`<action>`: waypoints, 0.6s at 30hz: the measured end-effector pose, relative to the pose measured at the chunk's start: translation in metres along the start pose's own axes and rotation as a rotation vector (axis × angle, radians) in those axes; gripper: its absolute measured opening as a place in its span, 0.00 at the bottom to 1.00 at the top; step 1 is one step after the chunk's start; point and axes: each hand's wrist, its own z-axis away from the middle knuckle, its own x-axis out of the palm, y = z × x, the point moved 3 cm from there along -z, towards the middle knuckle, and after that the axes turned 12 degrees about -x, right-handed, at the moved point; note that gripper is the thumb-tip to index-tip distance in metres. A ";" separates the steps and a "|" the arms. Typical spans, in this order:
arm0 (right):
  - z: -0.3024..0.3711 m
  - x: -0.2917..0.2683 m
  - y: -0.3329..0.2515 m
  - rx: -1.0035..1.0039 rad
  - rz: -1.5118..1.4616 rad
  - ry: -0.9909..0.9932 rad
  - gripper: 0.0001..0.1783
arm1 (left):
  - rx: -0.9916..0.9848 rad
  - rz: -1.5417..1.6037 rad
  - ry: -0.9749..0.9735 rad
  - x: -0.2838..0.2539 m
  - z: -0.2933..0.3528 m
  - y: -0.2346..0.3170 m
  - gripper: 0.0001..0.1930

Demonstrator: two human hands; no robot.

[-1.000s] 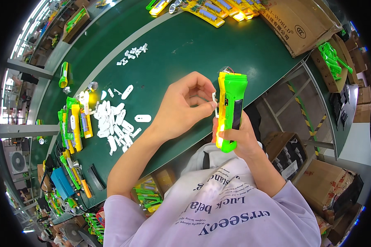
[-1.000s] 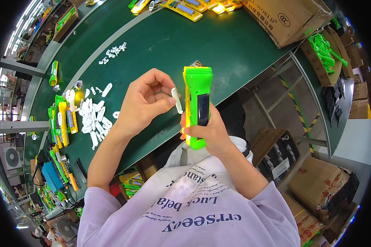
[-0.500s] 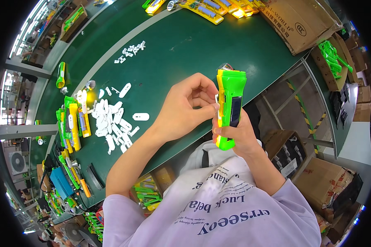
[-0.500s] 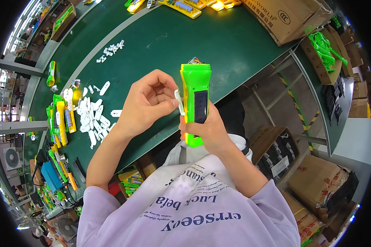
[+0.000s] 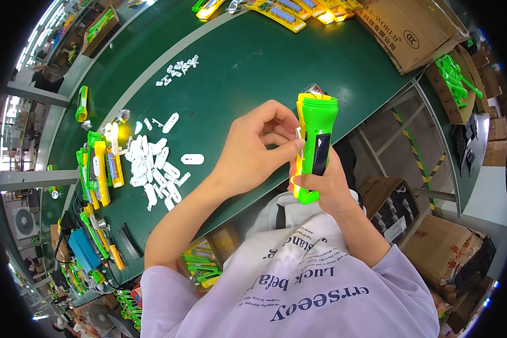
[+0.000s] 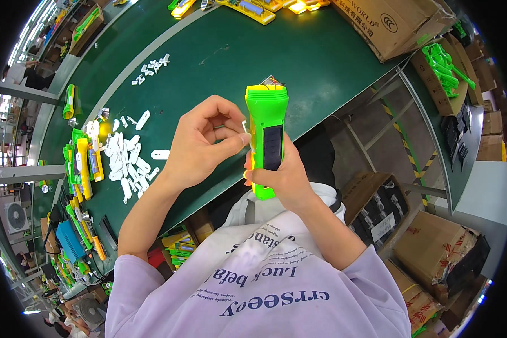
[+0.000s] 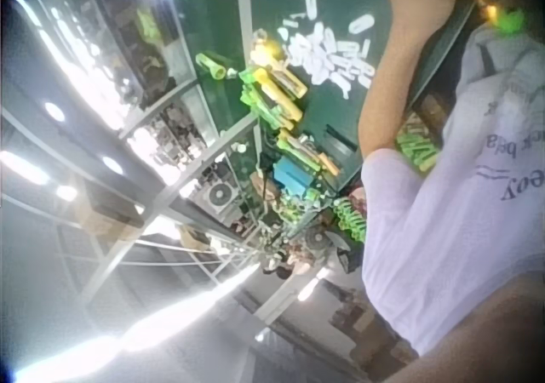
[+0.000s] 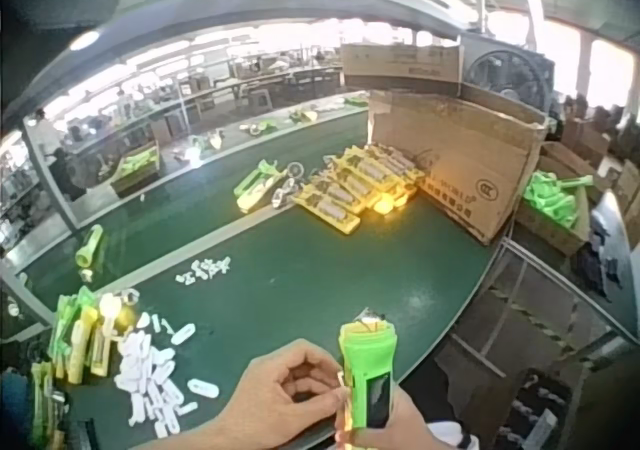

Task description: The person assembles flashlights by fitting internal electrical components into plastic casing halves, inserting switch covers, and pressing the casing parts together by hand. The person then places assembled flashlights on the conveyor belt and sorts components on the workstation.

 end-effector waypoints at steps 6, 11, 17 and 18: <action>0.001 0.001 0.001 -0.028 -0.001 0.008 0.31 | 0.099 -0.145 0.112 0.004 0.000 -0.005 0.10; 0.000 0.000 -0.001 -0.031 0.016 0.035 0.29 | 0.190 -0.213 0.171 0.008 0.001 -0.011 0.09; 0.000 0.002 -0.002 0.006 0.025 0.012 0.27 | 0.183 -0.228 0.167 0.007 0.001 -0.009 0.11; 0.000 0.002 -0.003 0.010 0.023 0.005 0.27 | 0.159 -0.197 0.157 0.007 0.001 -0.008 0.12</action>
